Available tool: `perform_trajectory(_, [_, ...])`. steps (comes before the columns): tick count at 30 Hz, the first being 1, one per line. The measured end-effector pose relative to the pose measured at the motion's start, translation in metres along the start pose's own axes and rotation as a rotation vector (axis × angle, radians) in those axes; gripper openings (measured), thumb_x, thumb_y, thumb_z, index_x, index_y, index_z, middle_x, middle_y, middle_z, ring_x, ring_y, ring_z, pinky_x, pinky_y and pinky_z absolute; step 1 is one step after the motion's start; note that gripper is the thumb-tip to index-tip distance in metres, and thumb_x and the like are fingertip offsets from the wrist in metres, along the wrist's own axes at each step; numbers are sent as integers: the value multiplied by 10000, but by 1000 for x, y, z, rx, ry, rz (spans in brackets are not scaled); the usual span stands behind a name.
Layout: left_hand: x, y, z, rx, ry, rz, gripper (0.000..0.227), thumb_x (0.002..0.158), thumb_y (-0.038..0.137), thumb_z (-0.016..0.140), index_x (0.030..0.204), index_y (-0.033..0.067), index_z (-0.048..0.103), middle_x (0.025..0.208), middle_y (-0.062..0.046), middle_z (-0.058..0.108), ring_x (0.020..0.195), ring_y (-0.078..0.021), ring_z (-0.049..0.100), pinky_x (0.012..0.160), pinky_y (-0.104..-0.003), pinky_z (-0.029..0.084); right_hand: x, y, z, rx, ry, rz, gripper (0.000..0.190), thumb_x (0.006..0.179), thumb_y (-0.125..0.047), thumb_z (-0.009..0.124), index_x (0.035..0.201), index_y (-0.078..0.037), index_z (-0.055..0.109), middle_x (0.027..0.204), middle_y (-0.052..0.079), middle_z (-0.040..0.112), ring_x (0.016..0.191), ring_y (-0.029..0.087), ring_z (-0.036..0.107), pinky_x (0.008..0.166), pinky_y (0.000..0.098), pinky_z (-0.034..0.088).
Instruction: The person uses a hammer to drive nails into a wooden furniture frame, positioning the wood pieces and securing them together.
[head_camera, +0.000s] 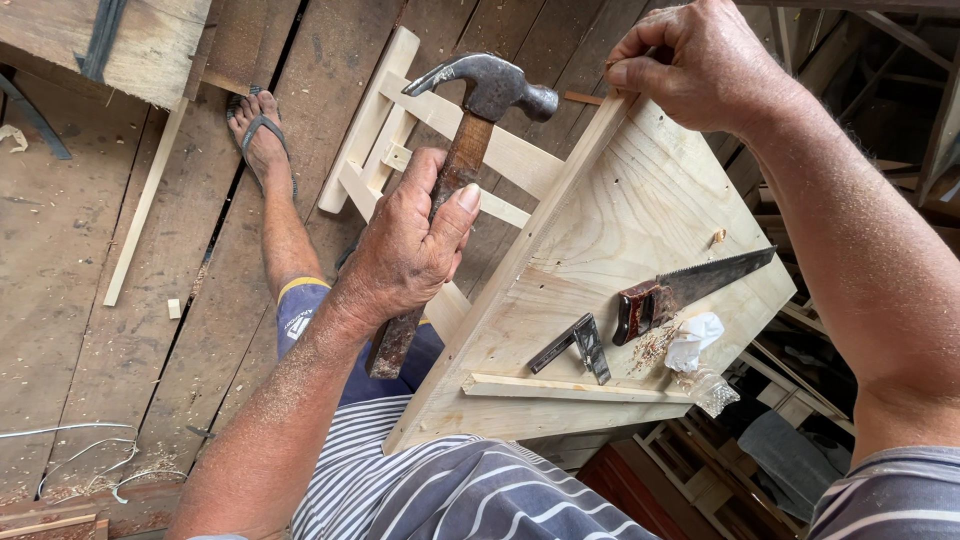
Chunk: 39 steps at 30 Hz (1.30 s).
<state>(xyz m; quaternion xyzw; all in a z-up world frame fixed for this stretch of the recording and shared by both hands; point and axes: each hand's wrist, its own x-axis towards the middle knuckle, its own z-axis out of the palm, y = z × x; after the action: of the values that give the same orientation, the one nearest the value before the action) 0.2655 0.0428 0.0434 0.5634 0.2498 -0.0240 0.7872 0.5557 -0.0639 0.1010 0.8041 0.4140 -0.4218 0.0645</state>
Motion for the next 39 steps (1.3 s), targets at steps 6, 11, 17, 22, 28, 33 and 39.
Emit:
perform_trajectory(6, [5,5,0,-82,-34,-55,168,968,295,414,906,142,386,586,30,477,457,-103,441,465,-273,405,4,11,3,-99,1,-35,56,940,-179,685,913,-149,725,652,-17,601,578,112,497,578,317,384])
perform_trajectory(11, [29,15,0,18,-93,-26,229,965,340,325,982,130,416,608,42,539,454,-124,514,412,-320,438,6,17,5,-146,-3,-97,74,905,-195,695,915,-128,724,759,-4,644,694,157,566,673,342,412])
perform_trajectory(17, [69,3,19,162,-55,22,197,913,277,452,1054,144,490,693,-75,558,606,-309,536,590,-419,406,9,18,5,-165,-16,-144,128,886,-248,689,912,-128,725,812,0,635,716,193,568,684,364,388])
perform_trajectory(22, [73,1,14,-116,110,79,273,971,290,407,1169,110,460,663,3,542,461,-98,523,328,-241,477,8,4,-2,-106,-50,-79,100,867,-201,676,868,-115,726,806,-4,662,743,157,593,713,337,433])
perform_trajectory(28, [70,-13,29,33,-6,-7,161,983,261,370,1068,141,437,695,1,550,454,-118,510,328,-270,454,7,1,-3,-12,-61,-79,91,890,-176,699,855,-94,714,815,-3,641,756,128,570,733,302,426])
perform_trajectory(33, [70,-9,17,-96,184,133,230,991,277,392,1124,109,474,727,15,575,559,-90,587,414,-235,546,7,4,-3,-2,-96,-30,84,891,-185,682,889,-111,723,820,-16,644,751,120,558,708,296,422])
perform_trajectory(39, [65,0,24,120,-66,-87,157,950,293,426,1002,149,463,621,-16,520,533,-209,516,514,-384,403,9,5,-4,-28,-88,-67,94,869,-193,725,910,-109,730,820,-14,657,722,120,558,665,293,405])
